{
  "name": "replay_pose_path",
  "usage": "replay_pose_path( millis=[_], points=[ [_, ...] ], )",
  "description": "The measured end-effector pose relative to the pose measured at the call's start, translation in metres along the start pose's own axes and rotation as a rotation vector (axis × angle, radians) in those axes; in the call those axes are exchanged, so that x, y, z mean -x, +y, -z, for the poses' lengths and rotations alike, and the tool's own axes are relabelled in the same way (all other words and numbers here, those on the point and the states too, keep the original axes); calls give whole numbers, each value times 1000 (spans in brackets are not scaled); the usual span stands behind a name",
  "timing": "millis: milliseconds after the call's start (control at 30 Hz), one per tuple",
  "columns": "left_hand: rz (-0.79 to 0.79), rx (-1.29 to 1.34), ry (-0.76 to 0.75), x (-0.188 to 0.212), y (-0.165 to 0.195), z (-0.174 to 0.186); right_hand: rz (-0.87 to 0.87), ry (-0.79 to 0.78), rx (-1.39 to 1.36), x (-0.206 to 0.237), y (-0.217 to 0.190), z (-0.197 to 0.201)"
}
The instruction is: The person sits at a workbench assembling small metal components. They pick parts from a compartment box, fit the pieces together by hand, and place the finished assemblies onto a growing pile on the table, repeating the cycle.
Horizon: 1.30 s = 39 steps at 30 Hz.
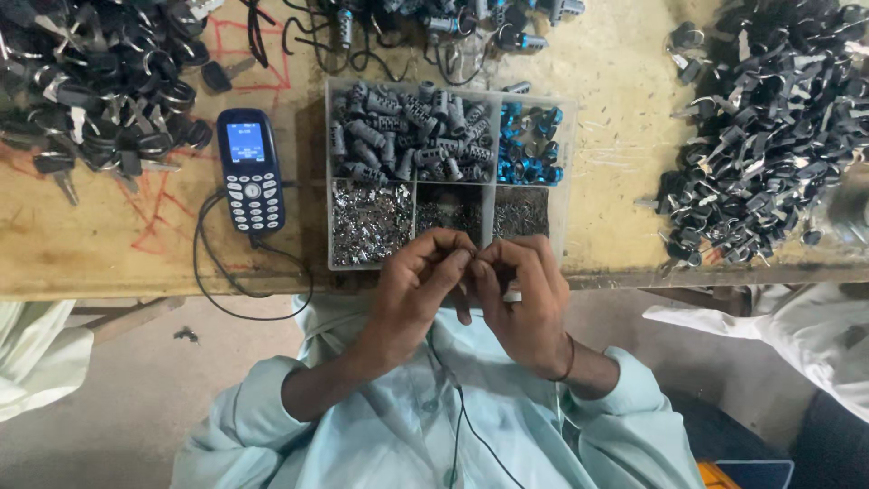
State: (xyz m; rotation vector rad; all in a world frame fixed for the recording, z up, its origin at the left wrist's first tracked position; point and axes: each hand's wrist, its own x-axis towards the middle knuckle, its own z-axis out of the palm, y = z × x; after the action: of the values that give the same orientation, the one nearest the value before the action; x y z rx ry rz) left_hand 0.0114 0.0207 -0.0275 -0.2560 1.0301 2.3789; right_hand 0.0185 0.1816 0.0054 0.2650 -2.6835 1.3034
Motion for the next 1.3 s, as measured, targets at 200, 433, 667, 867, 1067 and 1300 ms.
replay_pose_path(
  millis=[200, 433, 667, 867, 1067, 1300],
  points=[
    [-21, 46, -2, -1, -1, -2, -79, -99, -11, -3, -6, 11],
    [-200, -231, 38, 8, 9, -7, -14, -83, -118, -5, 0, 5],
    [-173, -173, 90, 7, 9, -6, 84, -56, -65, -9, 7, -2],
    [-143, -120, 69, 6, 11, -2, 48, -89, -99, -12, 7, -2],
    [-166, -119, 51, 7, 14, -2, 20, -81, -124, -10, 8, -6],
    [-261, -195, 125, 10, 10, -6, 80, -47, -43, -7, 5, -8]
  ],
)
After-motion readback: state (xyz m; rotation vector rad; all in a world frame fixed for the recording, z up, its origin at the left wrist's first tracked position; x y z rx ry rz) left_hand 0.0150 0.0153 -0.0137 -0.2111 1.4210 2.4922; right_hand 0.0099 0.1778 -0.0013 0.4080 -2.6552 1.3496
